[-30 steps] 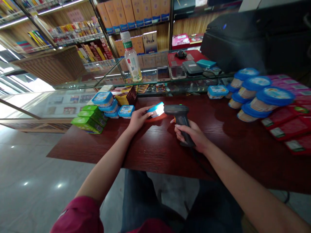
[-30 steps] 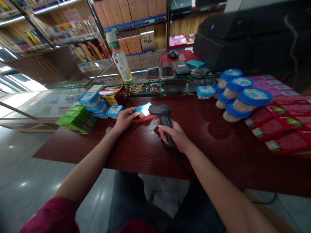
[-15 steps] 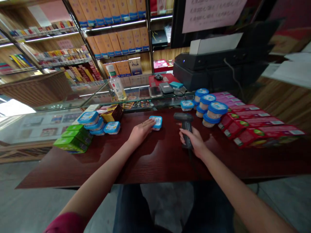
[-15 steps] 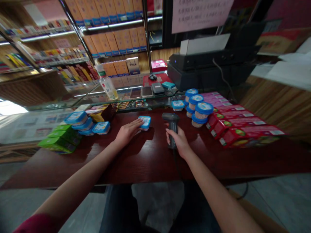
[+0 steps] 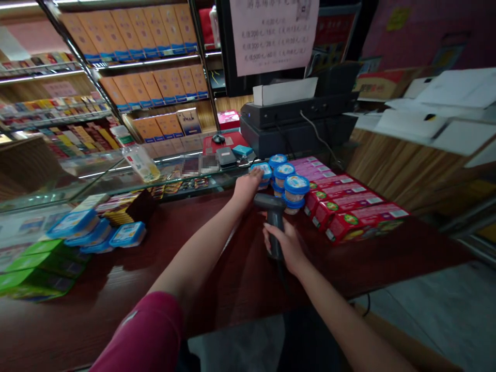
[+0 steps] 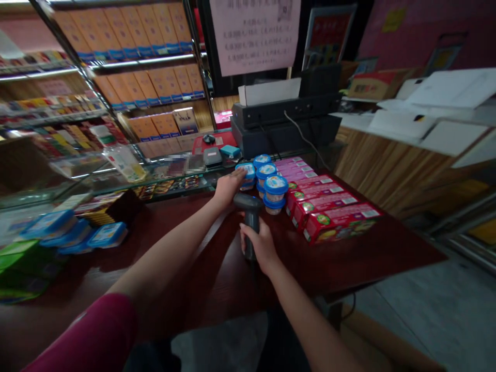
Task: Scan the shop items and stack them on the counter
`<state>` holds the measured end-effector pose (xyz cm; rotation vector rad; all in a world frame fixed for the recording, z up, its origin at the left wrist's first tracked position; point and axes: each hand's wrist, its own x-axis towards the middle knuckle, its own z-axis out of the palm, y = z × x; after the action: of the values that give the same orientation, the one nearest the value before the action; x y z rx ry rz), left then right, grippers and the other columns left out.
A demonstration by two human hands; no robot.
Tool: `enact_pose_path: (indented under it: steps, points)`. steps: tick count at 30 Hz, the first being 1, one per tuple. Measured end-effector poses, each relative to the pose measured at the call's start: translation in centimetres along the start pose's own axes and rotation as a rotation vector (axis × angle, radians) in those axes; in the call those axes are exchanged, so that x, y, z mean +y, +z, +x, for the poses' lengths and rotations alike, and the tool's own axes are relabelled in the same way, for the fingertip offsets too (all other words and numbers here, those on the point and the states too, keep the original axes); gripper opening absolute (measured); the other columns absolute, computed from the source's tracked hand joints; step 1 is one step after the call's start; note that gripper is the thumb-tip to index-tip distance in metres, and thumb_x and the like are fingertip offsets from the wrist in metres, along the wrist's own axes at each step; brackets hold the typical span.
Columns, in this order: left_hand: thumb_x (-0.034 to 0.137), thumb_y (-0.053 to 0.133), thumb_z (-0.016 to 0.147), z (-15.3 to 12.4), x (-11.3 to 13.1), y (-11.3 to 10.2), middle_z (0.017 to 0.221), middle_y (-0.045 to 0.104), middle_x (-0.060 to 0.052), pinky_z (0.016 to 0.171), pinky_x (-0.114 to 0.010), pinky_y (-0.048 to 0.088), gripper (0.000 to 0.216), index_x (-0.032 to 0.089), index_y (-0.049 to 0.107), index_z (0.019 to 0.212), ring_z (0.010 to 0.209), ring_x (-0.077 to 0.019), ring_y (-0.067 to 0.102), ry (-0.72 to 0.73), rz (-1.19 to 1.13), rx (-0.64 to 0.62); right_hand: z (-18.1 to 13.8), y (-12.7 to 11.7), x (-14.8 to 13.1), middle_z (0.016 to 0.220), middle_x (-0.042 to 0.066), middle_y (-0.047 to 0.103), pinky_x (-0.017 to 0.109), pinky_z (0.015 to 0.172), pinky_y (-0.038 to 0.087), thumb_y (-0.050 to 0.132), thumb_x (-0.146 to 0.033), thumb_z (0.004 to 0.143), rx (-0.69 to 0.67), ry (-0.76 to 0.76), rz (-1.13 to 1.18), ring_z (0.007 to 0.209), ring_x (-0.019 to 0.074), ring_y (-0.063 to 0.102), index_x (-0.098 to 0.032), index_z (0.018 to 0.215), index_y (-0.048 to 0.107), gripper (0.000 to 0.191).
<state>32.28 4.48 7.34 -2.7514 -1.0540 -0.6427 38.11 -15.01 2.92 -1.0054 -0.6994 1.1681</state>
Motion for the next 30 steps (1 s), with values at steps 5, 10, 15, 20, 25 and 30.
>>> enact_pose_path:
  steps: [5,10,15,20,25,30]
  points:
    - [0.023,0.052,0.103,0.5,0.6,0.5,0.141,0.065,-0.019,0.091,-0.042,0.062,0.035,0.018,0.066,0.134,0.120,-0.0331,0.070,-0.041,0.063,0.011,0.0,0.0,-0.4,0.057,-0.008,0.056,0.022,0.037,0.037,0.078,-0.042,0.072,0.039,0.007,0.048,0.040,0.0102,0.047,-0.016,0.120,0.059,0.058]
    - [0.025,0.057,0.100,0.4,0.1,0.1,0.140,0.066,-0.018,0.098,-0.043,0.059,0.035,0.019,0.066,0.134,0.123,-0.0325,0.069,-0.016,0.034,0.017,0.0,0.0,-0.1,0.057,-0.008,0.056,0.023,0.037,0.037,0.078,-0.043,0.073,0.028,-0.003,0.037,0.040,0.0107,0.047,-0.016,0.121,0.058,0.059]
    - [0.018,0.060,0.097,-3.6,-2.9,-0.9,0.158,0.051,-0.011,0.117,-0.041,0.048,0.053,0.021,0.052,0.150,0.139,-0.0264,0.057,0.106,-0.037,0.128,-0.1,-0.1,-0.4,0.059,-0.007,0.056,0.022,0.039,0.033,0.080,-0.043,0.072,-0.003,0.023,0.053,0.042,0.0102,0.047,-0.017,0.118,0.057,0.058]
    - [0.022,0.044,0.106,-14.1,-8.3,-4.6,0.152,0.058,-0.008,0.120,-0.039,0.046,0.042,0.021,0.055,0.147,0.138,-0.0191,0.059,0.256,-0.014,0.227,-0.9,0.1,-1.1,0.062,-0.006,0.058,0.023,0.043,0.033,0.082,-0.042,0.073,-0.121,0.073,-0.015,0.044,0.0095,0.048,-0.018,0.112,0.060,0.051]
    - [0.030,0.056,0.101,-26.4,-14.3,-9.5,0.153,0.055,-0.012,0.125,-0.050,0.038,0.054,0.020,0.048,0.154,0.147,-0.0267,0.048,-0.066,0.108,0.318,-0.4,3.4,0.4,0.062,-0.007,0.056,0.023,0.045,0.031,0.080,-0.039,0.076,-0.305,0.166,0.042,0.041,0.0066,0.043,-0.019,0.106,0.062,0.040]
    - [0.027,0.063,0.093,-33.3,-17.5,-11.2,0.151,0.057,-0.017,0.118,-0.054,0.044,0.056,0.019,0.055,0.148,0.142,-0.0353,0.053,-0.472,0.127,0.270,1.1,10.8,3.7,0.059,-0.007,0.054,0.024,0.047,0.032,0.080,-0.040,0.074,-0.432,0.226,0.082,0.040,0.0068,0.040,-0.017,0.101,0.062,0.040]
